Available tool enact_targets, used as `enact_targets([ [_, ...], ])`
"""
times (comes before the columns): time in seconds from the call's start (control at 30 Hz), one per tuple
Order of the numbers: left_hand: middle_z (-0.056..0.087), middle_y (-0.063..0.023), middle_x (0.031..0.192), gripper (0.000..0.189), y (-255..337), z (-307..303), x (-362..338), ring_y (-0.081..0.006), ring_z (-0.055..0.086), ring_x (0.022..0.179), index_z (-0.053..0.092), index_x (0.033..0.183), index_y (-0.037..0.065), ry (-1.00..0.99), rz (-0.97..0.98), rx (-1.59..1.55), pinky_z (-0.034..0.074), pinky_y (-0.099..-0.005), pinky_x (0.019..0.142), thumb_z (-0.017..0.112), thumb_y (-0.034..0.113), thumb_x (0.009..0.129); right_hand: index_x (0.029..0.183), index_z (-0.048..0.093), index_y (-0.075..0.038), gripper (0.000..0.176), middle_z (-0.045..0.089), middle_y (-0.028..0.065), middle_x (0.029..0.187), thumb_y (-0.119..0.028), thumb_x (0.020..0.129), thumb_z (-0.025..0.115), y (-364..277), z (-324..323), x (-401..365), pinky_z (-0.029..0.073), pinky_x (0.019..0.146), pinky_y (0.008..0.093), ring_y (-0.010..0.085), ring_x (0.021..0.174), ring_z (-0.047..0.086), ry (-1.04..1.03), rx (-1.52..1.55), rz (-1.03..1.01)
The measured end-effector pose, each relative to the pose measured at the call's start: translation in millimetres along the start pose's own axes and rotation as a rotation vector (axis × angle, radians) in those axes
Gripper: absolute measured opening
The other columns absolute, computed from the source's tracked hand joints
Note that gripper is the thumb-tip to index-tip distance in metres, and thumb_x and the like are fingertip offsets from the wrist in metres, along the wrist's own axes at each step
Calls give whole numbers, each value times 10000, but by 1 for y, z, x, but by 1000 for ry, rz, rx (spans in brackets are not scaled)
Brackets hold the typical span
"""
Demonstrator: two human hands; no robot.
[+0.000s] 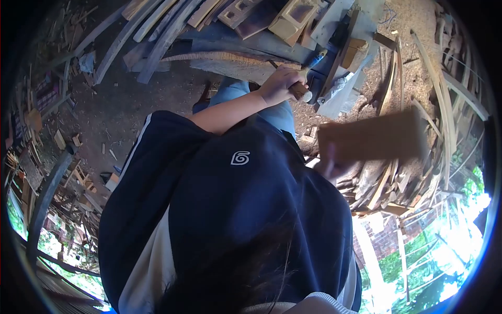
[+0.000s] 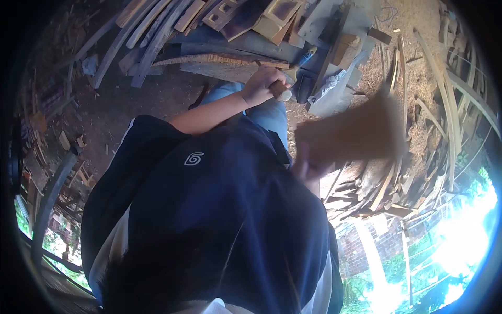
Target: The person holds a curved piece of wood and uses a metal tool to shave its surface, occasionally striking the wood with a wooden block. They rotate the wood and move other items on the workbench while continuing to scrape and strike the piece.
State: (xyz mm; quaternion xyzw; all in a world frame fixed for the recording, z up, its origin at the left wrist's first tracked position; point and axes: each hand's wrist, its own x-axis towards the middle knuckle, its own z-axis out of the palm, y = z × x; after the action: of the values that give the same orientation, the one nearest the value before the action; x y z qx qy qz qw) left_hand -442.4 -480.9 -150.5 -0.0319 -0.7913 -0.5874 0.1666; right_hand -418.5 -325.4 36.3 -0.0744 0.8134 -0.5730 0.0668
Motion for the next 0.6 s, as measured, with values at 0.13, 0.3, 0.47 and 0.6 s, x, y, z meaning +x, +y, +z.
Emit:
enact_targets([
  [0.13, 657, -17, 914, 407, 5, 1, 2, -252, 637, 951, 570, 965, 156, 18, -5, 15, 396, -405, 897, 831, 148, 652, 1183, 519, 53, 431, 638, 152, 773, -261, 922, 658, 40, 0, 5, 476, 813, 354, 196, 813, 611, -224, -560, 233],
  [0.3, 647, -16, 912, 429, 2, 11, 2, -288, 612, 931, 552, 953, 158, 107, 47, 53, 404, -408, 874, 802, 76, 614, 1258, 486, 78, 470, 660, 183, 991, -145, 903, 700, 0, -22, 20, 522, 772, 323, 210, 888, 654, -141, -327, -14],
  [0.47, 642, -21, 896, 399, 7, 4, 2, -299, 606, 905, 567, 919, 157, 91, 21, 8, 421, -404, 843, 800, 71, 606, 1316, 427, 119, 598, 615, 254, 997, -205, 876, 671, 37, -23, 22, 433, 963, 405, 317, 934, 621, -256, -241, 77],
  [0.6, 630, -29, 861, 309, 11, 1, 2, -280, 620, 876, 567, 922, 151, 128, -2, -13, 410, -391, 850, 779, 125, 699, 1331, 428, 94, 559, 614, 284, 1142, -176, 909, 676, 2, -18, 32, 490, 902, 349, 308, 1112, 616, -449, -542, 433],
])
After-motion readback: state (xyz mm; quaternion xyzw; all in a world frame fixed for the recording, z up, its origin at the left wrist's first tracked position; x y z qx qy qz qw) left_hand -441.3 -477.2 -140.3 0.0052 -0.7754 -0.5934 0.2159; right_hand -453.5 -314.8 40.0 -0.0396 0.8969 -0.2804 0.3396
